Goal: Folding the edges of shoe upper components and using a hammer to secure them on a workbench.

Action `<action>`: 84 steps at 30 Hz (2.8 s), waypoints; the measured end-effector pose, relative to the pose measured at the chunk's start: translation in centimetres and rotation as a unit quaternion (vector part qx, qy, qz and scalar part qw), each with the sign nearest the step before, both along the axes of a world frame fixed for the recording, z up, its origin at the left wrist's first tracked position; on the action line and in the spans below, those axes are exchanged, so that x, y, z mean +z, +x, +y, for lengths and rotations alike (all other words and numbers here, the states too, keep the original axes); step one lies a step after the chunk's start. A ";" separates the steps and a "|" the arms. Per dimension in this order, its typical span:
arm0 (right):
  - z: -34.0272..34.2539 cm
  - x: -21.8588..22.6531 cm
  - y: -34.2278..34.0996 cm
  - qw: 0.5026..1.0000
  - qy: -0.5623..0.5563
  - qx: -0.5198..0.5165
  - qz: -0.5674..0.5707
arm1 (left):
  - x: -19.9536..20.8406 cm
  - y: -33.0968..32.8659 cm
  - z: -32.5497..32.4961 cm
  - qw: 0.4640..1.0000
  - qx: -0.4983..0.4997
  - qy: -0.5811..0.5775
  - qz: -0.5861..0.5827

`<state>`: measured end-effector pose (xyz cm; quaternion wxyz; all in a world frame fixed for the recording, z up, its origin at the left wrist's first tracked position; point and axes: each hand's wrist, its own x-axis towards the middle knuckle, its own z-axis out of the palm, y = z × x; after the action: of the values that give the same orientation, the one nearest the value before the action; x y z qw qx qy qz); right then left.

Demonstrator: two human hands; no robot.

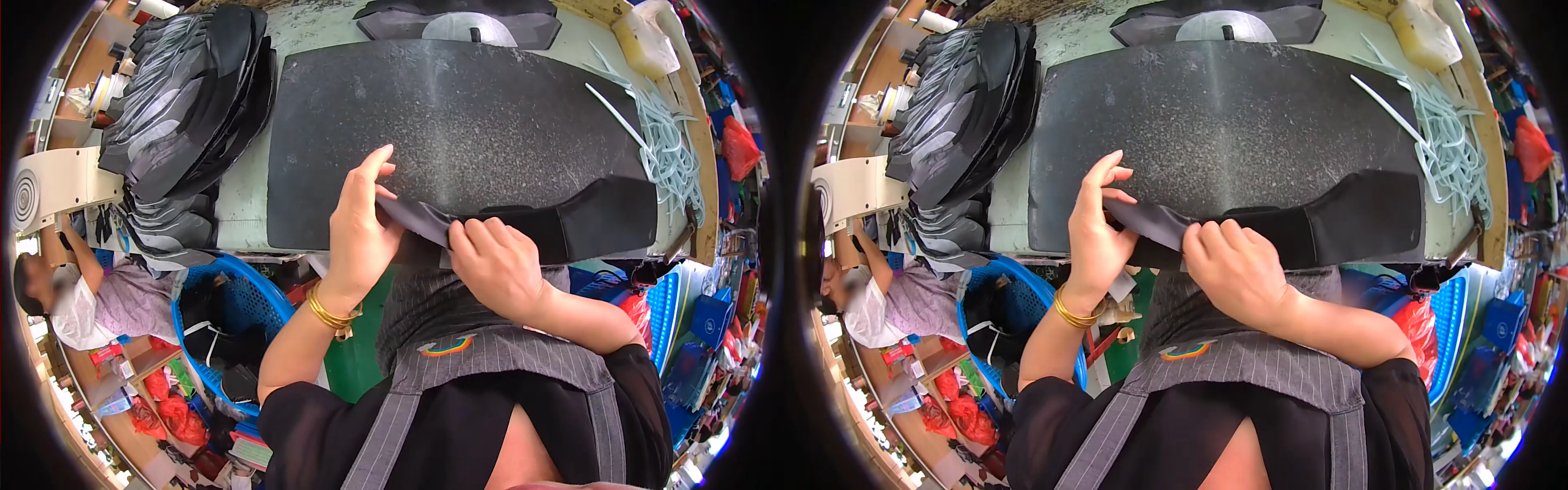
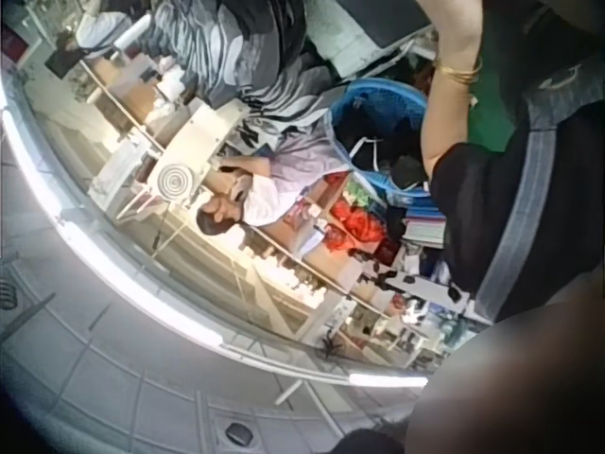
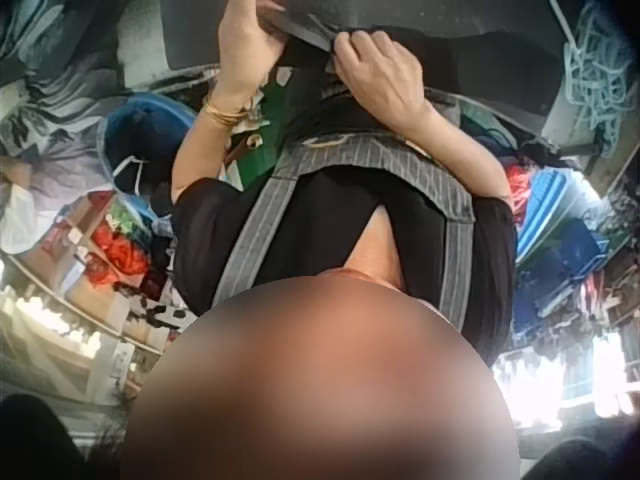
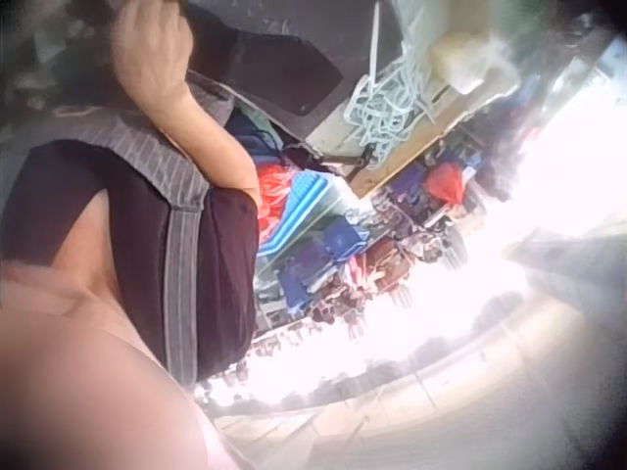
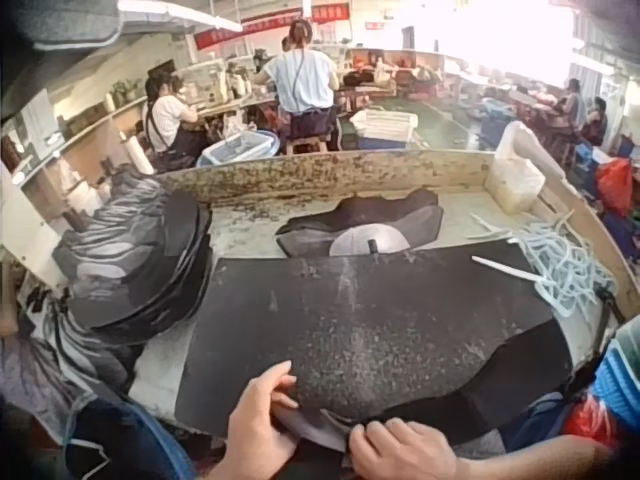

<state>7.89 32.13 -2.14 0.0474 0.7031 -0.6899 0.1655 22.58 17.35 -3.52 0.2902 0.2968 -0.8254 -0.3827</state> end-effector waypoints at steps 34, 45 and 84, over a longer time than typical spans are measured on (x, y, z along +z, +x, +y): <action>-1.0 -1.9 2.2 0.998 0.042 0.018 -0.048 | 0.3 0.7 -5.9 0.932 -0.248 -0.256 -0.068; -1.8 -2.3 2.4 0.996 0.052 0.019 -0.065 | 0.0 0.2 -6.2 0.953 -0.251 -0.153 -0.067; 9.2 -0.5 -7.4 0.996 0.056 0.068 0.024 | -0.3 -4.0 10.2 0.901 -0.224 -0.360 -0.093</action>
<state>0.44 41.33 -2.68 0.0130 0.7535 -0.6475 0.1128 18.54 27.58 -3.77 0.2055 0.0136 -0.9749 -0.0849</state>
